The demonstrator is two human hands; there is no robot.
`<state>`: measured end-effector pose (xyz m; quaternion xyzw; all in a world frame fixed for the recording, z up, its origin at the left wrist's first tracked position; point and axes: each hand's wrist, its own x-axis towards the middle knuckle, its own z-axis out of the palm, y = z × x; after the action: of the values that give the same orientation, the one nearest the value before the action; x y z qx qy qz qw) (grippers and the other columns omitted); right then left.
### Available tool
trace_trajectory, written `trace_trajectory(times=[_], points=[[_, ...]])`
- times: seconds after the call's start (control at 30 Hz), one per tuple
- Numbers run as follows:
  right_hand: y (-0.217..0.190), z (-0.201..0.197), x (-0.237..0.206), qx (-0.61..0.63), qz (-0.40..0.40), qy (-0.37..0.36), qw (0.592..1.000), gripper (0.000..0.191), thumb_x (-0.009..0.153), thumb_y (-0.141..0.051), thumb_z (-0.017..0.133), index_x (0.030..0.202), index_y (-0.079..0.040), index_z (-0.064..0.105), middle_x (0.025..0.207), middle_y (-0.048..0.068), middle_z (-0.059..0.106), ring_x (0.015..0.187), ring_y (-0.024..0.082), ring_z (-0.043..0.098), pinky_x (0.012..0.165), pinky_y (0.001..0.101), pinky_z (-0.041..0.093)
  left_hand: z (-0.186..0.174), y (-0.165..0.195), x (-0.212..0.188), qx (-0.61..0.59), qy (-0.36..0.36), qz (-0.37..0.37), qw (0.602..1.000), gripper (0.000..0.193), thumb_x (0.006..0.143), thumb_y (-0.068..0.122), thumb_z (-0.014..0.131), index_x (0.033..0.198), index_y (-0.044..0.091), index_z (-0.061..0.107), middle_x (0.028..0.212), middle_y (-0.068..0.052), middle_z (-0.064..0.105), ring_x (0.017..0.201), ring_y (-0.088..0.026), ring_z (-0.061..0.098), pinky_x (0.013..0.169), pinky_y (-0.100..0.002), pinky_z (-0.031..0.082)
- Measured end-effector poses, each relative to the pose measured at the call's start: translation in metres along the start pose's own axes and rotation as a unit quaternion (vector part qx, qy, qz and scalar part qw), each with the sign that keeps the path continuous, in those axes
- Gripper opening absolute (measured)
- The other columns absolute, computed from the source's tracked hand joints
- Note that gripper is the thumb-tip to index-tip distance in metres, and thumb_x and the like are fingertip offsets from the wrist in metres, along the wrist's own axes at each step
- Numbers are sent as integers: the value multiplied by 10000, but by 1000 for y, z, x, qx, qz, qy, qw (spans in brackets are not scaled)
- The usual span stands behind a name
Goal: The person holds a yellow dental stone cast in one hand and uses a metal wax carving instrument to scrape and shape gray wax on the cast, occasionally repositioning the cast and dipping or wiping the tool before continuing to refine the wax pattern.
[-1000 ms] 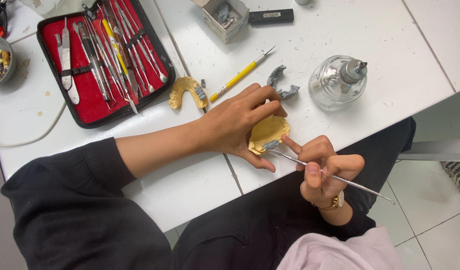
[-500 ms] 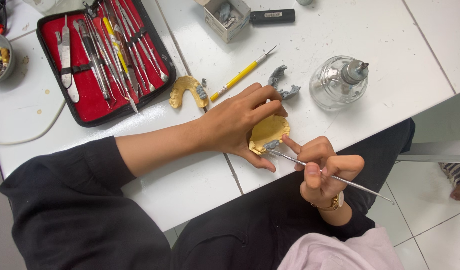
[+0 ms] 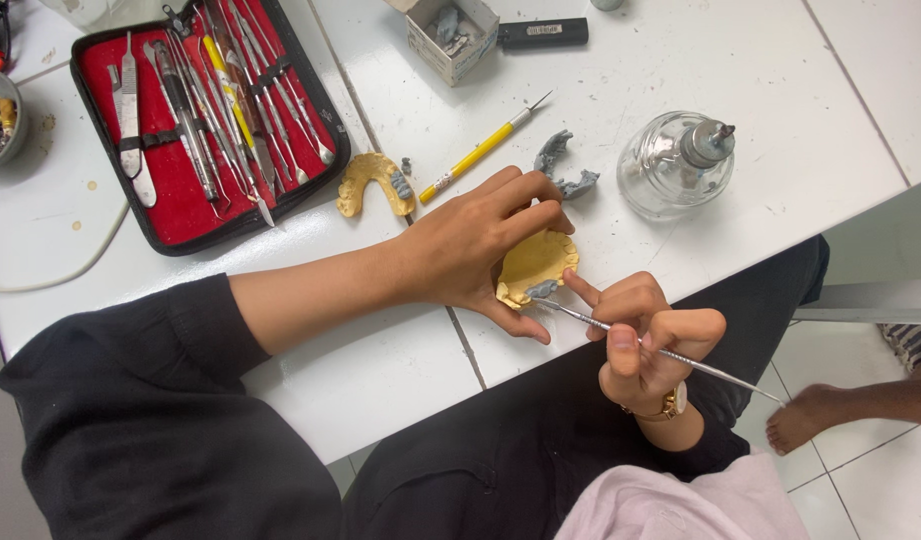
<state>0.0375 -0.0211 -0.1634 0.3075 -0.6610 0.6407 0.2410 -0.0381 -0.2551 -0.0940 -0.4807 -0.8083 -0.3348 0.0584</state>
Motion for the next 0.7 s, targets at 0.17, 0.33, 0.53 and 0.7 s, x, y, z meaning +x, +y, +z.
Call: trace_trajectory(times=[0.17,0.33,0.53,0.7], points=[[4,0,-2,4,-4,10,1000,227,978,-30,436,1034,-130,240,725,118,574,651,124,489,720,407,678,1,0,0,1,-1,-1,1000,885,644,685,908,1162,27,622,1155,-105,527,1072,-280,552,910,-399,553],[4,0,-1,-15,-11,12,1000,220,971,-29,437,1025,-124,245,715,121,586,632,118,498,673,362,657,2,-1,2,0,4,3,1000,897,622,695,903,1151,27,621,1148,-106,527,1074,-282,552,902,-387,559],[-1,3,2,-9,-7,4,1000,226,974,-27,439,1032,-114,239,734,133,574,655,140,497,738,435,677,1,-2,0,4,2,3,1000,878,651,680,909,1169,35,617,1167,-101,528,1077,-280,552,899,-396,557],[0,4,2,6,-12,4,1000,230,974,-20,425,1041,-117,228,748,125,564,657,129,463,763,453,685,0,-1,0,1,2,3,1000,878,654,680,908,1172,35,613,1170,-101,525,1077,-280,550,902,-400,557]])
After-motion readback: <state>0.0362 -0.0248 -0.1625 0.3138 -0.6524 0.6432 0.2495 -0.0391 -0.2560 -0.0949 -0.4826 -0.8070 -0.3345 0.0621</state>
